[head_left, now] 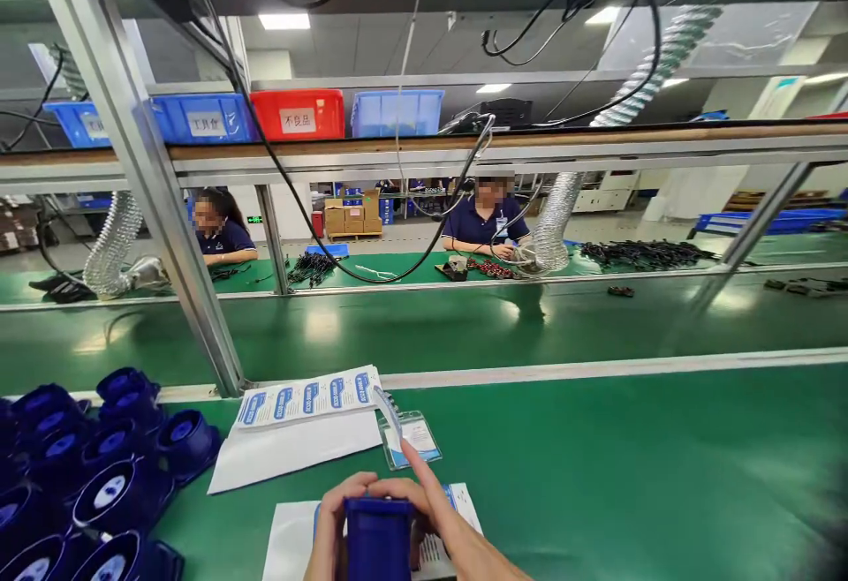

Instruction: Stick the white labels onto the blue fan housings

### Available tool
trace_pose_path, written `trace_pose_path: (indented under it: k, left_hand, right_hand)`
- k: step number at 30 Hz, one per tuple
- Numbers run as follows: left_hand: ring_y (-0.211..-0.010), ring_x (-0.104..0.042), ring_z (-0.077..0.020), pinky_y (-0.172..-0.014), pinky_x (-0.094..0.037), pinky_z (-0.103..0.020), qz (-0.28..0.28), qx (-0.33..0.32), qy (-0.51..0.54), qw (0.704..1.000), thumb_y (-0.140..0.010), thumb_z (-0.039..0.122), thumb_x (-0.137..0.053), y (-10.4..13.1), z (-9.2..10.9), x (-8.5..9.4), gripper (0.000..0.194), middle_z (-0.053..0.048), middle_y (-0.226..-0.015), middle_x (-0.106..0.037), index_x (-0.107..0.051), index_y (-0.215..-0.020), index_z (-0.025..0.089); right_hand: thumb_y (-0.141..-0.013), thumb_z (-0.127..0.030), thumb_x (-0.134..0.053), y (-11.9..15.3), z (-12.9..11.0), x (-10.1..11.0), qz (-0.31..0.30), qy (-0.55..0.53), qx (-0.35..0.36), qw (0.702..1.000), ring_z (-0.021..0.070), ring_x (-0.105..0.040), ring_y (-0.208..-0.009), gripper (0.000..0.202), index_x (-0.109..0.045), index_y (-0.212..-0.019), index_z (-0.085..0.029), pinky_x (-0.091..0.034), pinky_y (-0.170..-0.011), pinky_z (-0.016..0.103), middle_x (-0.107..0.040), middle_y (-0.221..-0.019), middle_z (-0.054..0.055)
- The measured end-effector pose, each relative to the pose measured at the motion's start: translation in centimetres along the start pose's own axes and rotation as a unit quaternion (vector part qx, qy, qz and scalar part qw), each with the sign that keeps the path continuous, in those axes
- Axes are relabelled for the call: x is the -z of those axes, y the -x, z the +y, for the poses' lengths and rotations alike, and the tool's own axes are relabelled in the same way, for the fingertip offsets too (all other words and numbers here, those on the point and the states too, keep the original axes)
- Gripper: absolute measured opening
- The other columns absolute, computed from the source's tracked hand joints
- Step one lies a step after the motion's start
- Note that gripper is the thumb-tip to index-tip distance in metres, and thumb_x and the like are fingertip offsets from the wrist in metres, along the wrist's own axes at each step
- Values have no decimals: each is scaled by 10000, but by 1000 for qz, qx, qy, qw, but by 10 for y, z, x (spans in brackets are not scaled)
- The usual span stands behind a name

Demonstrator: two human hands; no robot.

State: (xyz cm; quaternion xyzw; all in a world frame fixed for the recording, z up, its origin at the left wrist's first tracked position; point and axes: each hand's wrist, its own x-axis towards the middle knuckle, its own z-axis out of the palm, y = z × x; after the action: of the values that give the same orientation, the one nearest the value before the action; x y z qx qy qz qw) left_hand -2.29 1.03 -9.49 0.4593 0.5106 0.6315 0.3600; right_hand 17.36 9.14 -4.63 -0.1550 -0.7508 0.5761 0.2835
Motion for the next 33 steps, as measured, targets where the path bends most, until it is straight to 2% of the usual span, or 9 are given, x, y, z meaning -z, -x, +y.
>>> trace_pose_path:
  k: [3,5,11,15,17,19,23,28,33]
  left_hand:
    - [-1337,-599,-412,-1035,-587,-533,-6,-7,8,1000,-814,870,-619,-1,3,0,729,-216,-1420,-578,-577,-1161,231]
    - [-1327,-596,-403,-1067,-557,-535,-5,-37,-5,999,-842,857,-596,0,4,2,698,-211,-1352,-600,-578,-1136,225]
    - [-1280,-597,-364,-1079,-524,-518,-19,-92,-51,994,-909,730,-614,2,13,5,531,-141,-1286,-588,-623,-1144,255]
    - [-1316,-557,-373,-953,-566,-444,-11,-92,-17,995,-814,736,-744,2,19,2,613,-129,-1394,-514,-597,-1221,303]
    - [-1337,-527,-398,-947,-564,-438,12,-99,14,995,-632,701,-917,0,24,-1,871,-143,-1429,-481,-534,-1305,303]
    - [-1308,-544,-397,-1012,-540,-467,38,-109,33,993,-552,635,-991,-2,28,-1,966,-155,-1393,-506,-513,-1308,269]
    - [-1242,-610,-370,-1070,-523,-498,27,-89,60,994,-768,667,-852,-3,34,3,664,-155,-1274,-587,-588,-1182,221]
    - [-1279,-612,-367,-1071,-535,-513,-11,-50,109,993,-886,681,-740,4,33,8,580,-176,-1331,-583,-605,-1212,221]
    - [-1260,-635,-363,-1089,-536,-524,-49,-17,154,987,-842,644,-816,4,31,6,584,-158,-1309,-619,-595,-1204,243]
  right_hand:
    - [-908,-801,-591,-2,-8,-4,86,24,9,996,301,-645,-1034,1138,54,-1707,-310,-532,-878,441,-549,-1457,198]
    - [-965,-749,-542,-5,-12,-9,136,51,16,989,292,-623,-1051,1038,36,-1703,-304,-521,-903,452,-525,-1455,197]
    - [-821,-717,-699,-17,-4,-41,216,82,-1,973,369,-571,-1247,1154,-47,-1669,-284,-455,-1082,570,-434,-1522,198]
    - [-626,-613,-900,-20,27,-51,176,109,-19,978,459,-462,-1438,1446,55,-1665,-295,-403,-1161,643,-299,-1656,235]
    - [-659,-677,-878,-21,43,-43,134,99,-8,986,484,-439,-1468,1390,-1,-1666,-290,-384,-1172,676,-300,-1662,251]
    - [-739,-760,-795,-22,48,-31,129,78,-6,989,486,-516,-1398,1232,-106,-1658,-317,-426,-1123,701,-415,-1584,243]
    - [-756,-888,-674,-17,21,-13,170,47,48,983,458,-518,-1367,1264,61,-1642,-366,-515,-1022,666,-378,-1588,220]
    - [-980,-717,-547,-12,-22,-14,174,45,76,981,368,-503,-1347,943,46,-1623,-366,-503,-1047,593,-355,-1566,199]
    - [-852,-811,-668,-16,-20,-21,184,10,43,982,379,-523,-1326,1119,20,-1624,-382,-499,-1026,597,-398,-1535,193]
